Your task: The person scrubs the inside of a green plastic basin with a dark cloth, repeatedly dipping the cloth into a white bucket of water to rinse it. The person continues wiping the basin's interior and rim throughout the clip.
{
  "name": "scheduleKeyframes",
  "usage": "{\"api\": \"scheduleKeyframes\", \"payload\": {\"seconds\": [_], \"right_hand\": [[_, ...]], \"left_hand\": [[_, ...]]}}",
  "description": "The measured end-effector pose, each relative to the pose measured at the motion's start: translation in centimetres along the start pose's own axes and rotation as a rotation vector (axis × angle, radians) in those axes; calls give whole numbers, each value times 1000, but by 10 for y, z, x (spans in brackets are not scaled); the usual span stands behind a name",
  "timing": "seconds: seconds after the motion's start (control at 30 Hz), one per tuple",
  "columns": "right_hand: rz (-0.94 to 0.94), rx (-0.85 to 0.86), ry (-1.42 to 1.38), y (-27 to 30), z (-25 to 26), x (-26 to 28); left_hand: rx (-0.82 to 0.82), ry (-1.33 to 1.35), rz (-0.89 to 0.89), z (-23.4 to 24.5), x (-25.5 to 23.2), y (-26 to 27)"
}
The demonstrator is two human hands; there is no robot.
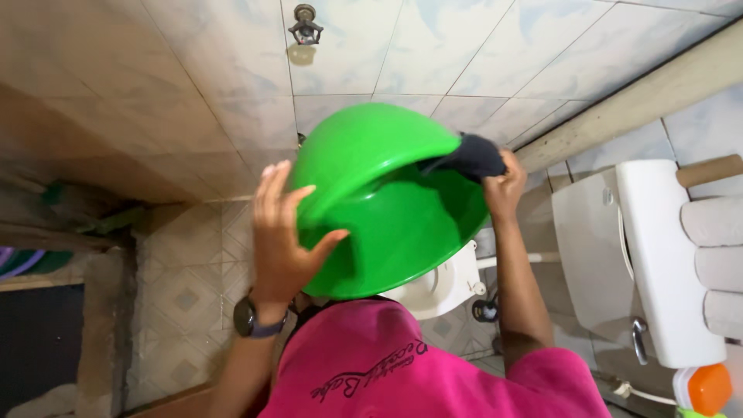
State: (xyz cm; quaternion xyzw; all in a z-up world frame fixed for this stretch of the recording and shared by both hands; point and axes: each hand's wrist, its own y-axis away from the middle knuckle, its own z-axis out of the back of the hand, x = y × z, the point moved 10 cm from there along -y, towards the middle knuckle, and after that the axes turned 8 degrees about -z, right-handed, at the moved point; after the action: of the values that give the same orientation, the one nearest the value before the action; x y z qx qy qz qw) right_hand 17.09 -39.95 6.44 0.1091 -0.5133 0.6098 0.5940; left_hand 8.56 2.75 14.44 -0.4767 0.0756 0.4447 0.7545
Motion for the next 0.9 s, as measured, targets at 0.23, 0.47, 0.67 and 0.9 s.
{"api": "scheduleKeyframes", "payload": {"seconds": [0.23,0.47,0.67,0.9], "right_hand": [[402,323,146,-12,-38,128],[810,332,397,38,-74,216],[1092,331,387,45,-98,217],[438,271,192,-46,-89,89]], "left_hand": [[271,131,-146,-88,-22,-12],[239,529,-55,-110,-22,8],[260,514,13,-106,-12,13],[187,588,171,-55,13,29]]}}
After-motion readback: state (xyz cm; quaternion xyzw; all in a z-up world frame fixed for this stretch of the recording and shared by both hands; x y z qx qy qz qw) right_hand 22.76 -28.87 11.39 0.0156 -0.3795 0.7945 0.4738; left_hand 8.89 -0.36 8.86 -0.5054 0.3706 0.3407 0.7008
